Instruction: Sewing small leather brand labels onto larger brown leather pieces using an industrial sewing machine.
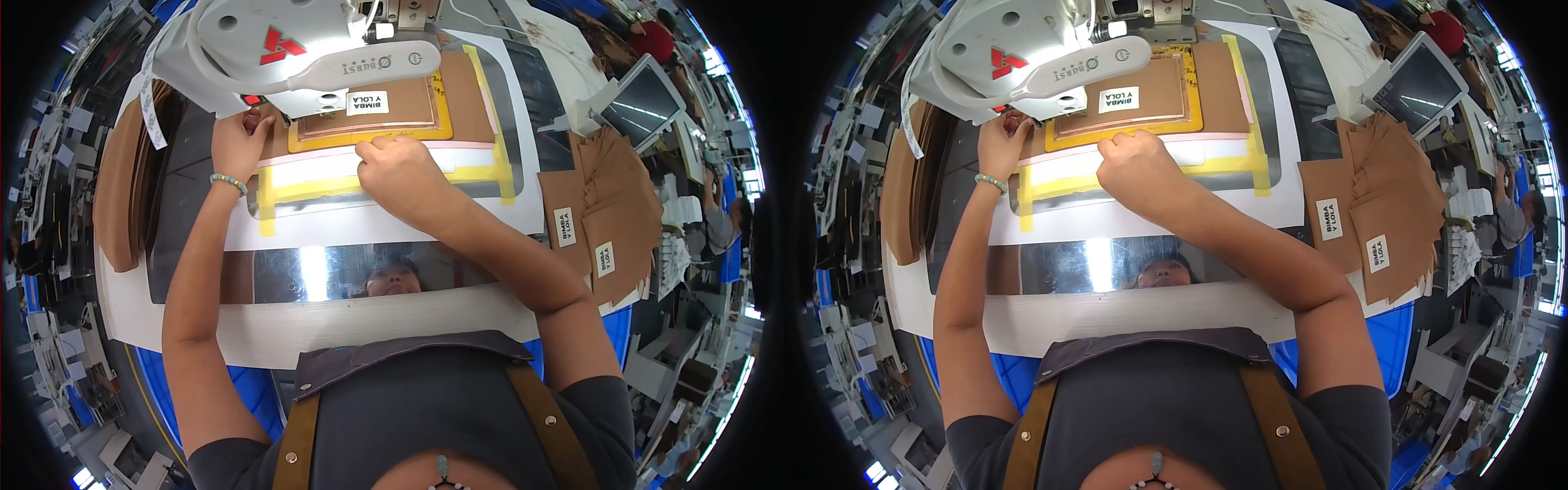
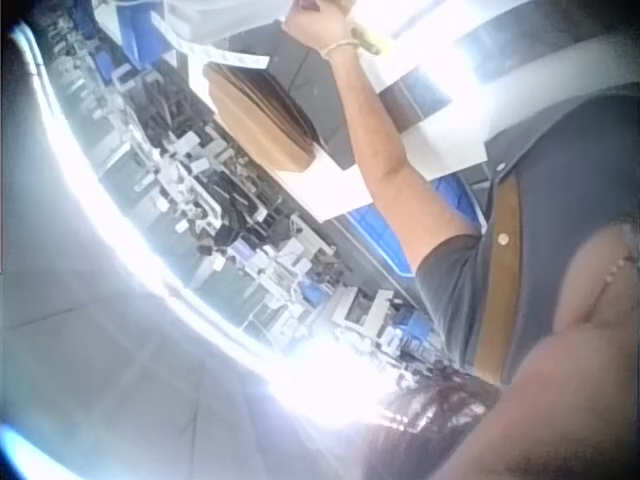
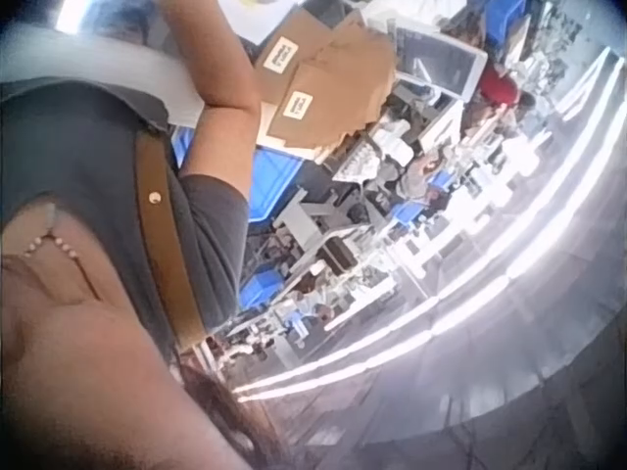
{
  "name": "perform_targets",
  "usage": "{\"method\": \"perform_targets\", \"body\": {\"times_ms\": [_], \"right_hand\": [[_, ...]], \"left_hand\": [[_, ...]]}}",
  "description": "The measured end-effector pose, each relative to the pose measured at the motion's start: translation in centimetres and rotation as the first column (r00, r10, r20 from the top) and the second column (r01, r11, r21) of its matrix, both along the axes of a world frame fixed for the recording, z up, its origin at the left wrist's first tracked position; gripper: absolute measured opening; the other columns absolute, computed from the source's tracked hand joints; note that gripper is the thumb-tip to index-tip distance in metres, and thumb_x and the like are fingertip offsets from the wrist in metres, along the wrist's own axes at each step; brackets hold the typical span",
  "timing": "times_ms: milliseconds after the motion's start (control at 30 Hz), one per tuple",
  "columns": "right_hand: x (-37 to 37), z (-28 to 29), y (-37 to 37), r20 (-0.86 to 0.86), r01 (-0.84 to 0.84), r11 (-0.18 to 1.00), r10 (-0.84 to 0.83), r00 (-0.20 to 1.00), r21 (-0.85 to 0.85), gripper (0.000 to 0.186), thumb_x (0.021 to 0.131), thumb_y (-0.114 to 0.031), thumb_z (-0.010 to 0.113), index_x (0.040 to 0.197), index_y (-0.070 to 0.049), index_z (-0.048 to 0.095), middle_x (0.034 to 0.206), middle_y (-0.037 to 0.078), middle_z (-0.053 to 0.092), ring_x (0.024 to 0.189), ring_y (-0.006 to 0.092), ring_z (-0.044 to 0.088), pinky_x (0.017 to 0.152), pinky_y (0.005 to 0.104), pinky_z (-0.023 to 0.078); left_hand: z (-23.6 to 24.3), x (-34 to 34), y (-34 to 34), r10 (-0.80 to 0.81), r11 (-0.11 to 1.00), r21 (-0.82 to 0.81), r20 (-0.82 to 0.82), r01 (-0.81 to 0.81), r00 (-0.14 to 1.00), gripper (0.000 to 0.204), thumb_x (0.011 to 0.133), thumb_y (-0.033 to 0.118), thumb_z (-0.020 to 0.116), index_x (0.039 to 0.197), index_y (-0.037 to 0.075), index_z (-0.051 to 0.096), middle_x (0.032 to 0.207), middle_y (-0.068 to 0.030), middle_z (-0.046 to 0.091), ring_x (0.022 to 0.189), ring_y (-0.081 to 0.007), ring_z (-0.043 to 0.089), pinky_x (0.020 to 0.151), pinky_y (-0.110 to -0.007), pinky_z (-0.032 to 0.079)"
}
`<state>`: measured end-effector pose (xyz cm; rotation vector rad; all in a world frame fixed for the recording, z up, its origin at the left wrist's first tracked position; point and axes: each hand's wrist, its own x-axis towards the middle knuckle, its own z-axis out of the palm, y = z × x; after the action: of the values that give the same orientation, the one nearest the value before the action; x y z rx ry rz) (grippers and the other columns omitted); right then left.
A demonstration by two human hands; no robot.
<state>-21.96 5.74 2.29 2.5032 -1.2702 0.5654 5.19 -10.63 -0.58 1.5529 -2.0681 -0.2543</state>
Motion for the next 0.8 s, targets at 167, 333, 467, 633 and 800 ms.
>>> {"method": "perform_targets", "body": {"times_ms": [167, 333, 467, 633, 800], "right_hand": [[-1.9, 1.5, 0.7, -0.089, 0.078, 0.993, -0.070, 0.994, 0.086, 0.007, 0.068, -0.007, 0.078, 0.074, -0.007, 0.077, 0.081, 0.008, 0.070, 0.079, 0.0243, 0.072, 0.069, 0.0374, 0.057], [-2.9, 2.3, 0.5, -0.018, 0.060, 0.985, -0.058, 0.998, 0.159, 0.003, 0.070, 0.000, 0.075, 0.073, -0.002, 0.075, 0.084, 0.013, 0.070, 0.079, 0.0291, 0.074, 0.073, 0.0398, 0.061], [-2.9, 1.9, 0.2, -0.034, 0.085, 0.982, -0.081, 0.996, 0.171, 0.004, 0.070, 0.000, 0.074, 0.073, -0.002, 0.074, 0.084, 0.012, 0.070, 0.077, 0.0293, 0.074, 0.072, 0.0399, 0.061], [-3.2, 0.9, -0.9, 0.006, 0.001, 1.000, -0.001, 1.000, 0.024, 0.003, 0.071, -0.003, 0.074, 0.074, -0.003, 0.073, 0.081, 0.012, 0.070, 0.076, 0.0280, 0.074, 0.070, 0.0382, 0.059], [-4.0, 0.6, -1.1, 0.077, -0.045, 0.999, 0.044, 0.996, 0.014, 0.005, 0.075, -0.001, 0.072, 0.073, -0.003, 0.068, 0.080, 0.011, 0.067, 0.072, 0.0280, 0.070, 0.069, 0.0403, 0.059]], "left_hand": [[-0.3, -3.6, 0.2, -0.110, 0.989, -0.090, 0.065, 0.116, 0.992, 0.024, 0.082, 0.021, 0.079, 0.091, -0.001, 0.078, 0.082, -0.0207, 0.074, 0.077, -0.0425, 0.070, 0.072, -0.045, 0.055], [-2.0, -5.0, 0.3, -0.221, 0.942, -0.284, -0.117, 0.181, 0.968, 0.019, 0.081, 0.015, 0.076, 0.093, 0.001, 0.079, 0.088, -0.0211, 0.076, 0.085, -0.0430, 0.072, 0.075, -0.048, 0.056], [-3.2, -3.5, -1.5, -0.177, 0.942, -0.291, -0.002, 0.169, 0.984, 0.014, 0.081, 0.011, 0.071, 0.090, 0.003, 0.079, 0.086, -0.0213, 0.075, 0.084, -0.0438, 0.071, 0.075, -0.051, 0.056], [-2.0, -2.8, -2.5, -0.080, 0.990, -0.120, -0.054, 0.073, 0.995, 0.021, 0.088, 0.016, 0.062, 0.081, 0.000, 0.075, 0.081, -0.0252, 0.070, 0.079, -0.0465, 0.068, 0.070, -0.051, 0.053], [-0.2, -2.9, 0.5, 0.096, 0.954, -0.273, -0.119, -0.126, 0.988, 0.030, 0.093, 0.023, 0.063, 0.087, -0.003, 0.077, 0.081, -0.0305, 0.068, 0.081, -0.0512, 0.068, 0.072, -0.048, 0.055]]}}
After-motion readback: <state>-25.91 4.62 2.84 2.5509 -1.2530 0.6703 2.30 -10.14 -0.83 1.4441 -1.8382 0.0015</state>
